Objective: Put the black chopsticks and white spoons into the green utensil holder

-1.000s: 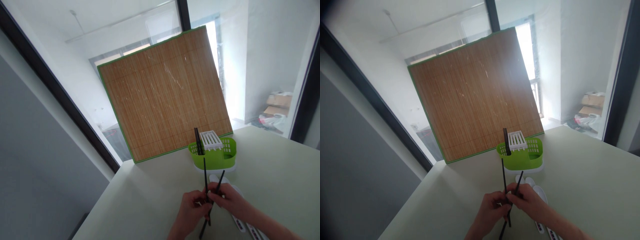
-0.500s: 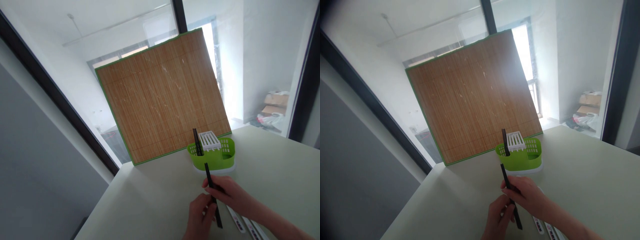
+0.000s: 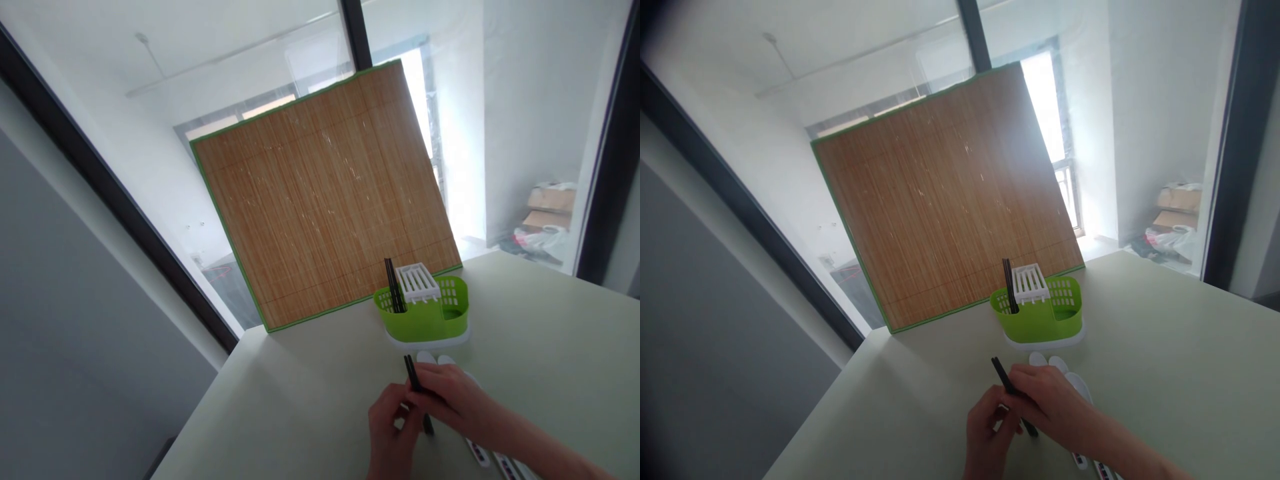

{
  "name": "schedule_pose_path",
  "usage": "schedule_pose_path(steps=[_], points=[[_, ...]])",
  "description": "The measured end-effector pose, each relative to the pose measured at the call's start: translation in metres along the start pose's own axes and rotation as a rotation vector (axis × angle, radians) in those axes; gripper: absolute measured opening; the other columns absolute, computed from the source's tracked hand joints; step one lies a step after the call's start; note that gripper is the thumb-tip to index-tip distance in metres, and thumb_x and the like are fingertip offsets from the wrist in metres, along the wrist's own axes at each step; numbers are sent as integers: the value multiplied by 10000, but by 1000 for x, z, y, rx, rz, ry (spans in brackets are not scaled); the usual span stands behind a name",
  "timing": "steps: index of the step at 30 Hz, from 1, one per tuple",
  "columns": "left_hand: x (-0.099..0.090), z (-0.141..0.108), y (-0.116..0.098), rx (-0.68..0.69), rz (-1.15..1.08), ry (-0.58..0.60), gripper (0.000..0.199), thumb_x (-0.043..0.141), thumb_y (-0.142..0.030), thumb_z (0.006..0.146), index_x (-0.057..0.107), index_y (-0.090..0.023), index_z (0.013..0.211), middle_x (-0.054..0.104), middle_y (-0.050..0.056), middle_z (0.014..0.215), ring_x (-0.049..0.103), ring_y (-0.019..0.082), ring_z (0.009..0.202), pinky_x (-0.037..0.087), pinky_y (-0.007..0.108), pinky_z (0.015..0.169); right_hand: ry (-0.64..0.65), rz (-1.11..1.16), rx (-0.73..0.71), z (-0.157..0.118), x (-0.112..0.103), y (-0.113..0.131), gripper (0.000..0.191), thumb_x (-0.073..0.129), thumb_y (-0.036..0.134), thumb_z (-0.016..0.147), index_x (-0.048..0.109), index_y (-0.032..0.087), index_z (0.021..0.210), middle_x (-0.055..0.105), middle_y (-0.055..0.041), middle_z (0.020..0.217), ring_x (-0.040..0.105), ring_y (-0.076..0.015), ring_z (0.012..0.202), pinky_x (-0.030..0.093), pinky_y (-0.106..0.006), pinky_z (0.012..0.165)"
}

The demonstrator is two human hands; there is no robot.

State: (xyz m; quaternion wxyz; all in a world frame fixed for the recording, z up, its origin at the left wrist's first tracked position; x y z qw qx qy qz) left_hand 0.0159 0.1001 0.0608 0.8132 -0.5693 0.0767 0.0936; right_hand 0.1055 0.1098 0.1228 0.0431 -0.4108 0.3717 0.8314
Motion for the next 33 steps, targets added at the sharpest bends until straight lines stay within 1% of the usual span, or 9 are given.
schedule_pose_path(steps=[5,11,17,20,23,25,28,31,33], points=[[-1,1,1,-18,-65,-10,188,603,-338,811,648,-157,786,614,9,668,545,91,544,482,189,520,-3,74,-8,-2,1,-1,337,402,428,964,577,196,794,577,-13,765,520,-133,670,374,-237,629],[1,2,1,-41,-83,-9,183,641,-333,782,675,-161,833,650,25,713,565,99,552,493,198,524,-95,165,25,-8,-5,-13,322,477,461,922,561,200,753,531,16,699,473,-122,632,355,-228,584],[-5,1,-10,37,14,-59,142,639,-309,782,689,-177,789,643,28,685,592,135,646,504,222,595,-113,182,48,-9,-7,-18,330,502,463,903,563,200,712,507,22,649,440,-122,603,340,-230,554],[-7,2,-22,109,113,-82,95,643,-271,784,698,-195,771,652,30,732,603,147,723,505,241,680,-131,218,50,-12,-7,-20,291,513,454,895,601,202,780,522,17,664,446,-128,610,351,-234,560],[-10,8,-25,76,142,-39,88,634,-247,794,709,-208,820,691,25,786,632,152,762,511,251,731,-229,305,79,-17,-16,-31,248,513,429,894,623,209,923,528,21,666,470,-136,618,378,-236,570],[-23,19,-31,50,143,-68,102,632,-251,795,709,-200,837,708,25,807,648,154,768,521,252,736,-332,368,123,-21,-25,-44,259,499,421,902,621,208,984,532,21,676,487,-138,626,399,-238,583],[-56,48,-52,92,127,-194,147,645,-300,790,704,-178,847,720,32,832,661,154,777,532,258,753,-441,424,191,-24,-35,-59,275,479,421,912,625,196,975,534,19,666,491,-135,608,399,-235,564],[-85,93,-76,168,54,-332,232,677,-364,757,692,-154,857,721,48,843,666,158,779,538,279,761,-447,407,202,-22,-33,-63,282,473,418,912,634,186,902,539,14,658,487,-135,600,390,-238,559],[-95,127,-82,188,23,-408,293,694,-397,730,689,-133,857,716,67,825,665,165,759,541,300,744,-416,389,184,-19,-27,-61,287,474,418,908,629,183,855,539,11,666,481,-134,605,386,-238,565]])
Point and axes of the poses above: each hand's wrist, its own z-axis towards the middle knuckle, its own x-axis out of the palm, y = z × x, the point moved 10 cm from there along z, towards the middle knuckle
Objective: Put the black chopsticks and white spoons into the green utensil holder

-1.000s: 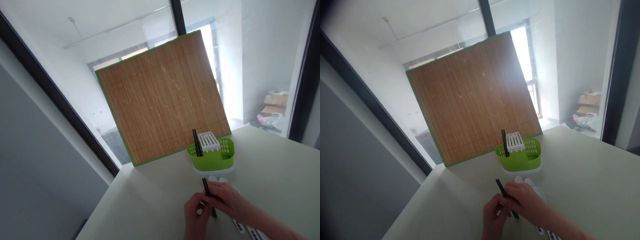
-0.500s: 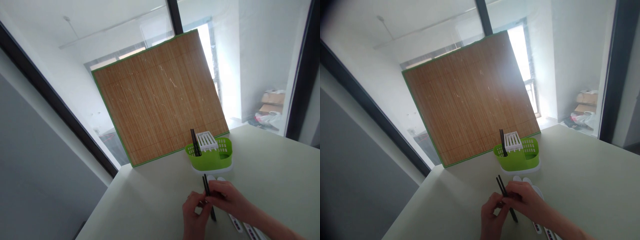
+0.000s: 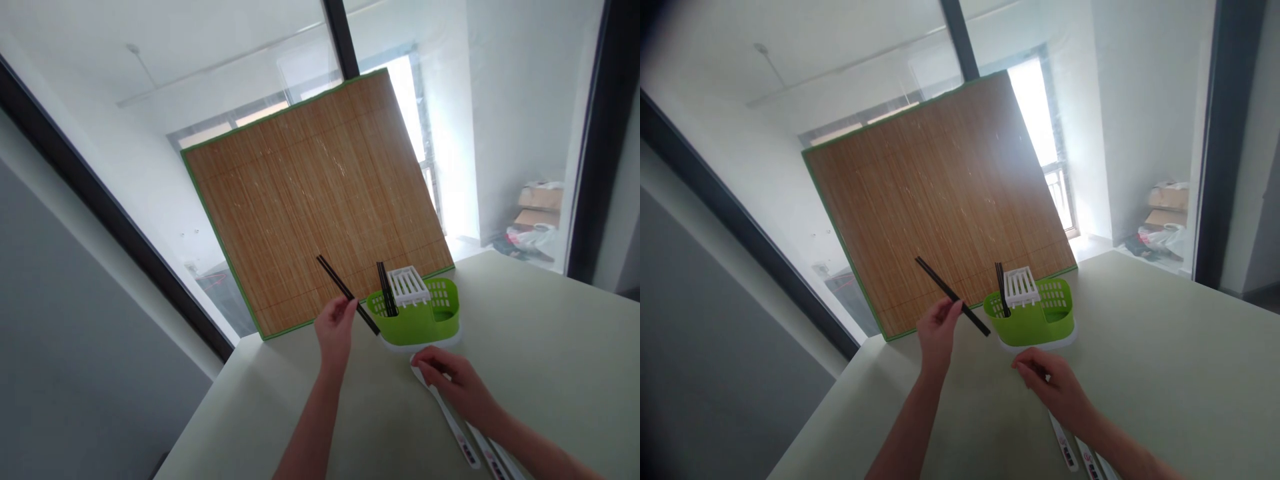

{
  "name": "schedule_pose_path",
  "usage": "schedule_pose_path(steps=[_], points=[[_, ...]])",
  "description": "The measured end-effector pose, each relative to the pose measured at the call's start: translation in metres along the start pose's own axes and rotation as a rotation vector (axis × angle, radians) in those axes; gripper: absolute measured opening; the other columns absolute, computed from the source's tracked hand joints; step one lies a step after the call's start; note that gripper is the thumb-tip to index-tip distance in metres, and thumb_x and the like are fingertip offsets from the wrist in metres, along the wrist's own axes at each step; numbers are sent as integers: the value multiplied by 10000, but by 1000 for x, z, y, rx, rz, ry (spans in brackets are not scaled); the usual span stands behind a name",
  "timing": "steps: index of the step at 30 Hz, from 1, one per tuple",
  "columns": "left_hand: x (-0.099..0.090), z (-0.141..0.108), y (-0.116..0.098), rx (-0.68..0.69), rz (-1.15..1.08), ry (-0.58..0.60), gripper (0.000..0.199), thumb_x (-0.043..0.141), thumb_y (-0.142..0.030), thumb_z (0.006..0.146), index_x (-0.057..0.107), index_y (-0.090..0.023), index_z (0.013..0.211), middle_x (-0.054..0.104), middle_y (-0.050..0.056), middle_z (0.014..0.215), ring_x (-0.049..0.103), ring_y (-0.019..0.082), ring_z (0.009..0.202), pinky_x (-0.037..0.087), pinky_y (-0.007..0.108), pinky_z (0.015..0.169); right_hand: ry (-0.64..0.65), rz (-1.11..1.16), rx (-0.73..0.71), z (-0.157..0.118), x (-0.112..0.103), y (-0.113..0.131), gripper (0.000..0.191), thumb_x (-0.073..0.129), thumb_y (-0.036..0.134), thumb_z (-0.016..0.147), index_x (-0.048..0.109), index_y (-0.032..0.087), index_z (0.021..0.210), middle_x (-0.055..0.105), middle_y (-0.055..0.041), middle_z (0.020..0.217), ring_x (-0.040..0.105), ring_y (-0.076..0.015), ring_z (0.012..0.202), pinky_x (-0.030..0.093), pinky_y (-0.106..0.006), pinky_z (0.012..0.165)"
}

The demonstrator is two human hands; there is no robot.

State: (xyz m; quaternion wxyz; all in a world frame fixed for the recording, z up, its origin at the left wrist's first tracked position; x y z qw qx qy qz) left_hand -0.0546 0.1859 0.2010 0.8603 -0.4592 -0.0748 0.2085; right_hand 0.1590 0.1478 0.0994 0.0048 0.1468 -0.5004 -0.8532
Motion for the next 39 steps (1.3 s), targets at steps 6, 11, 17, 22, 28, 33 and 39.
schedule_pose_path(steps=[6,11,17,22,28,33,39], points=[[52,61,29,-4,308,11,270,671,-367,757,717,-130,879,663,133,1085,607,214,1035,450,370,948,70,-71,12,-3,20,-8,274,471,382,902,600,180,769,504,24,624,443,-127,584,345,-228,546],[75,65,74,-152,479,66,179,717,-336,709,736,-179,792,622,109,1201,537,281,1151,405,430,995,129,-132,21,-7,37,-12,221,495,320,876,603,180,744,502,32,592,429,-112,549,303,-216,510],[87,50,123,-348,638,239,232,744,-407,662,754,-209,782,707,97,1027,607,307,1040,487,410,860,227,-202,-57,-19,57,-6,135,510,200,838,622,183,763,573,22,648,484,-104,586,321,-207,551],[96,40,136,-399,739,364,316,695,-466,700,757,-206,870,727,91,934,639,293,965,488,415,836,253,-228,-56,-21,61,-9,133,510,182,832,636,187,790,608,14,675,504,-106,601,331,-204,559],[108,43,124,-344,875,499,289,653,-478,743,759,-218,815,732,99,881,635,302,962,413,495,921,251,-218,-16,-20,62,-16,132,517,183,824,644,183,784,592,21,642,489,-102,575,323,-198,532],[105,46,108,-264,982,498,304,638,-467,761,749,-202,859,713,143,978,602,335,1035,390,529,923,261,-233,-13,-21,64,-17,144,510,192,825,648,185,783,588,22,630,479,-100,562,312,-202,522],[115,44,100,-177,1033,554,249,669,-411,741,735,-248,918,699,114,1053,583,318,1077,392,502,926,271,-262,-23,-20,64,-14,147,507,183,817,650,186,785,595,23,627,481,-97,557,306,-202,523]])
Point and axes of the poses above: each hand's wrist, its own z-axis towards the middle knuckle, its own x-axis out of the palm, y = z × x, the point moved 10 cm from there along z, towards the middle knuckle
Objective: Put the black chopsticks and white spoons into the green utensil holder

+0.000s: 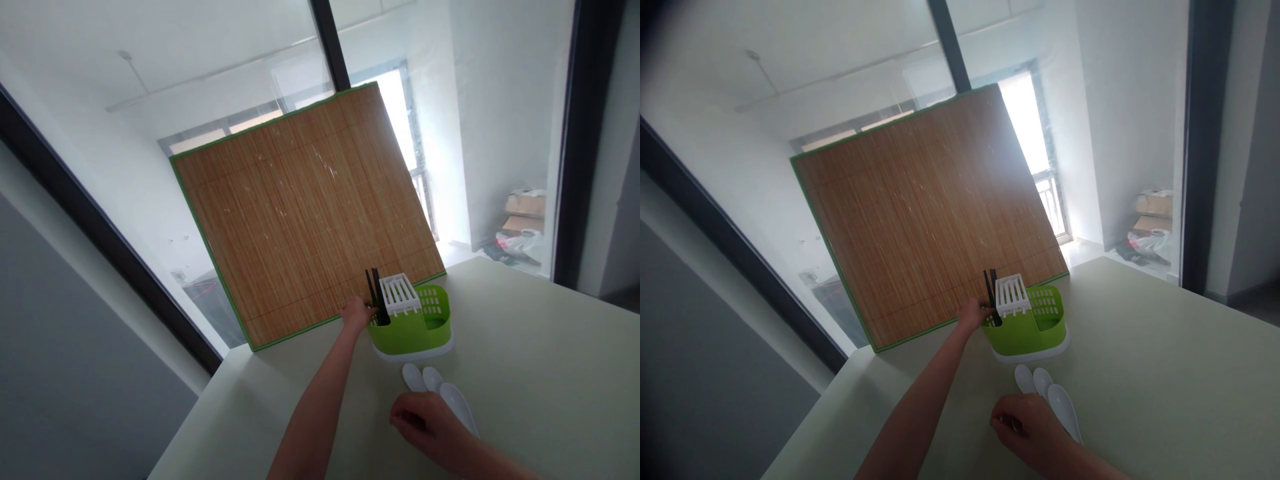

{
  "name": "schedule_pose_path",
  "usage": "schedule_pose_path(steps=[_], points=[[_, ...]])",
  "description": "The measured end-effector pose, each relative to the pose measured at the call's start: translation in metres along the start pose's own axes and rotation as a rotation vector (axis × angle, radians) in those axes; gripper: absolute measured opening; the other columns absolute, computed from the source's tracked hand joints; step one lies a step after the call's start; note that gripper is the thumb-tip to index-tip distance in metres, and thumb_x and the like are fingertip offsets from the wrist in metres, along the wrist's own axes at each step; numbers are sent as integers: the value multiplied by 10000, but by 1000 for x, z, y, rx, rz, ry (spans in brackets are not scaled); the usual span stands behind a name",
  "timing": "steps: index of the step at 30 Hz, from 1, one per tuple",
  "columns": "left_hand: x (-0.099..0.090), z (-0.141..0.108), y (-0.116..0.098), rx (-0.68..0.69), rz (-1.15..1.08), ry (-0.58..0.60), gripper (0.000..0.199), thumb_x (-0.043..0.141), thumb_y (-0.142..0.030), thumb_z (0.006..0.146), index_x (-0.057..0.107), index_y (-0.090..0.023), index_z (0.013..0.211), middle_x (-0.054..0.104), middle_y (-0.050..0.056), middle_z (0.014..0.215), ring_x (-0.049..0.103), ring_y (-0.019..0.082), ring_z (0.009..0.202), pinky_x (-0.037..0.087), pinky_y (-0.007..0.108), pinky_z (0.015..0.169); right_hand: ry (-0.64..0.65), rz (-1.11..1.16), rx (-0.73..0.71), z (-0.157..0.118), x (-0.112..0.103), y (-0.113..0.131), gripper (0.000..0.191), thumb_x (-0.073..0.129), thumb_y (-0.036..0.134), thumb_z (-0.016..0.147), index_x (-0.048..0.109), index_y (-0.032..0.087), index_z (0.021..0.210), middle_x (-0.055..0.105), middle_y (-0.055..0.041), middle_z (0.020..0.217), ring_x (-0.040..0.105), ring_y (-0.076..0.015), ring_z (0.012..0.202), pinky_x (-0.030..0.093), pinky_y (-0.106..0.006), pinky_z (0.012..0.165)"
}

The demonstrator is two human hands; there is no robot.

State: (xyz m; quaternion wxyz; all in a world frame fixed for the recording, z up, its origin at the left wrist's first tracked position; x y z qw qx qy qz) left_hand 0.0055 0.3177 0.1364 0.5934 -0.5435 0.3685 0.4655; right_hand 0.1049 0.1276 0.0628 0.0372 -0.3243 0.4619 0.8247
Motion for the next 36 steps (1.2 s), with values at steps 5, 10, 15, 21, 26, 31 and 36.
schedule_pose_path(steps=[5,10,15,21,26,31,36], points=[[-2,4,-7,0,34,7,246,645,-361,756,730,-236,950,698,125,1051,588,309,1072,389,491,929,11,-35,-31,-1,1,4,150,501,168,809,646,184,777,598,24,634,474,-93,556,300,-200,525],[5,6,-3,-24,34,54,267,613,-425,770,736,-214,878,711,127,987,609,304,1027,386,510,929,13,-52,-38,-1,1,5,149,500,166,808,645,185,777,592,29,622,467,-90,547,294,-199,519],[14,6,4,-28,24,84,342,518,-467,821,738,-206,822,715,132,943,617,302,997,395,519,916,11,-77,-58,-1,1,7,144,503,177,815,644,192,787,606,27,643,478,-93,561,306,-203,542],[16,8,8,-24,-4,100,362,502,-495,830,743,-229,787,720,110,888,618,289,996,393,503,935,11,-91,-45,0,1,1,157,484,186,831,638,200,804,611,22,662,498,-103,581,315,-207,554],[18,10,10,-28,-30,112,355,520,-498,820,750,-232,771,722,106,829,629,292,975,396,501,931,-15,-129,-21,3,-7,-4,161,485,205,834,641,205,791,615,18,664,507,-112,588,315,-213,558],[18,10,10,-25,-37,109,345,525,-482,821,750,-227,771,723,103,822,632,285,961,396,497,930,-66,-199,22,6,-22,-10,183,476,251,862,642,210,795,610,16,651,514,-122,592,310,-226,566],[7,5,5,2,-28,38,328,567,-464,800,741,-201,710,718,122,838,629,305,944,382,528,926,-69,-240,34,8,-24,-17,179,474,252,867,637,213,807,627,7,684,543,-134,630,326,-234,590]])
Point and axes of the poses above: each hand's wrist, its own z-axis towards the middle knuckle, its own x-axis out of the palm, y = z × x, the point moved 10 cm from there along z, towards the middle knuckle
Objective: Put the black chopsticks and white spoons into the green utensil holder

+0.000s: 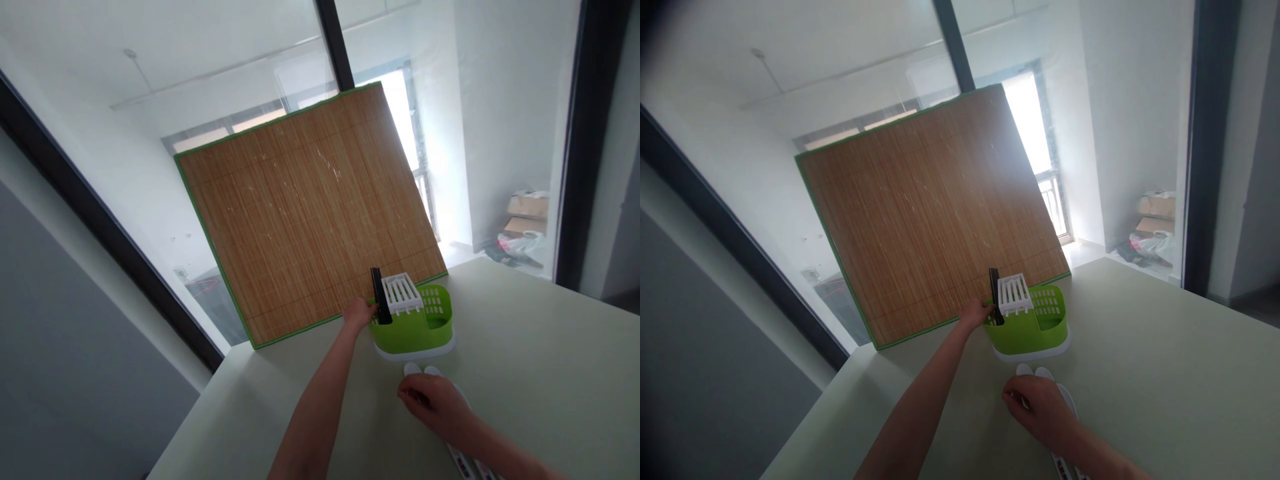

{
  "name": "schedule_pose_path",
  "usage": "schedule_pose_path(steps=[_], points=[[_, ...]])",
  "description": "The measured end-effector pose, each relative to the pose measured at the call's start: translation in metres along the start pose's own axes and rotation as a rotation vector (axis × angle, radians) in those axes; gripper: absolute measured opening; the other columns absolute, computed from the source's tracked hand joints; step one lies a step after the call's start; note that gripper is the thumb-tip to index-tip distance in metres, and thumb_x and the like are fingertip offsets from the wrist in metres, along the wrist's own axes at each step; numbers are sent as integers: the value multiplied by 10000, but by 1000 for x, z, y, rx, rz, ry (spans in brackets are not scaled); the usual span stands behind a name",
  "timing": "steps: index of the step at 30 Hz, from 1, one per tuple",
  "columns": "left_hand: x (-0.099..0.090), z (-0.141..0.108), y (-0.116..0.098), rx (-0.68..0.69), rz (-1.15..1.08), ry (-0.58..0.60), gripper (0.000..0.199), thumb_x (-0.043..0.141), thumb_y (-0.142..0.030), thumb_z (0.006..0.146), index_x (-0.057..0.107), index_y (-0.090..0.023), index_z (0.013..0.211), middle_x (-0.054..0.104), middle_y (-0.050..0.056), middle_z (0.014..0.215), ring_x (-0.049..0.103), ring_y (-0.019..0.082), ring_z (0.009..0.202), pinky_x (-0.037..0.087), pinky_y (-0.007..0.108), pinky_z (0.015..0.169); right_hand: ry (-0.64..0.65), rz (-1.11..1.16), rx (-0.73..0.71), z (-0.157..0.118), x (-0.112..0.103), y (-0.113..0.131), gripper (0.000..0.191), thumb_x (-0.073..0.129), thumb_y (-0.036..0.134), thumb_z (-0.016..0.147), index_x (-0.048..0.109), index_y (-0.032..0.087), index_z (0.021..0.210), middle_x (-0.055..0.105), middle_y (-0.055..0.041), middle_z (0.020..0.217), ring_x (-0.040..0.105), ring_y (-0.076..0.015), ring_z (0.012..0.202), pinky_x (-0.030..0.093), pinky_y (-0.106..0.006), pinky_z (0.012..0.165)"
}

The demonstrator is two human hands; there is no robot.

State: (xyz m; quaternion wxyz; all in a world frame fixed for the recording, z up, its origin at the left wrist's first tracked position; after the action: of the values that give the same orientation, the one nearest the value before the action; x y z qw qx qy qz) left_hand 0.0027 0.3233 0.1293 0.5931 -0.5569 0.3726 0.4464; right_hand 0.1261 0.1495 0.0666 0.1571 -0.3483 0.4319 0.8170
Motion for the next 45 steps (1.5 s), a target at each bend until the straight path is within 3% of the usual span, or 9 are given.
schedule_pose_path(steps=[5,8,12,17,21,29,34,40,45], points=[[-38,-28,-6,39,-50,-266,316,477,-407,881,719,-213,939,634,112,1172,521,269,1149,318,482,1016,-37,-104,1,4,-11,-3,167,465,224,869,625,216,820,644,-13,768,572,-166,739,360,-259,663],[-43,-65,4,50,-125,-418,338,387,-355,928,669,-232,1069,557,79,1279,468,213,1211,330,403,1033,-67,-210,62,7,-27,-17,170,463,220,870,625,225,819,633,-15,777,573,-187,787,363,-276,664],[-12,-132,33,161,-463,-560,260,456,-305,893,686,-237,993,593,73,1170,518,192,1134,401,354,987,7,-277,166,8,-36,-52,140,550,293,823,662,248,893,640,-42,898,565,-244,941,391,-303,709],[46,-180,66,110,-672,-465,221,505,-277,850,705,-261,944,602,73,1117,540,216,1093,427,394,969,105,-299,157,7,-27,-73,337,664,325,714,666,218,1033,615,-83,989,535,-281,1001,395,-359,824],[53,-184,65,102,-716,-447,218,506,-238,837,706,-248,924,605,75,1097,542,214,1081,415,399,980,29,-409,134,9,-21,-64,353,660,361,727,664,231,1055,596,-99,1045,501,-302,1031,353,-405,851],[64,-183,56,135,-742,-374,228,495,-196,825,695,-244,923,607,62,1067,552,196,1052,426,370,960,5,-419,129,14,-8,-58,117,596,261,780,699,226,824,639,-67,904,529,-277,961,317,-389,799],[64,-185,57,99,-818,-340,267,480,-252,858,630,-244,1079,604,60,1100,583,171,933,483,319,840,-89,-369,140,21,-24,-49,220,507,343,881,694,235,837,644,-46,834,540,-248,889,327,-374,775],[60,-192,48,84,-886,-305,284,489,-312,878,586,-227,1131,615,58,1006,590,150,841,482,240,665,-394,-8,20,18,-60,-16,327,454,435,922,666,191,878,609,-30,704,530,-198,714,388,-323,700],[57,-199,43,116,-850,-316,293,510,-312,875,559,-240,1155,611,34,932,577,124,749,470,210,593,-421,28,-147,9,-61,16,255,477,384,928,658,204,923,621,-31,727,529,-193,723,397,-330,720]])
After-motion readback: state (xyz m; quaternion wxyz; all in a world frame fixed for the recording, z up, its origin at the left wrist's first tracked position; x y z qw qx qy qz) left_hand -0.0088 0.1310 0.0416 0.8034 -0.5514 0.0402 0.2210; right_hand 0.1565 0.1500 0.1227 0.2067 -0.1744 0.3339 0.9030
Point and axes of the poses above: each hand's wrist, its own z-axis towards the middle knuckle, its own x-axis out of the palm, y = z × x, the point moved 10 cm from there along z, towards the middle knuckle
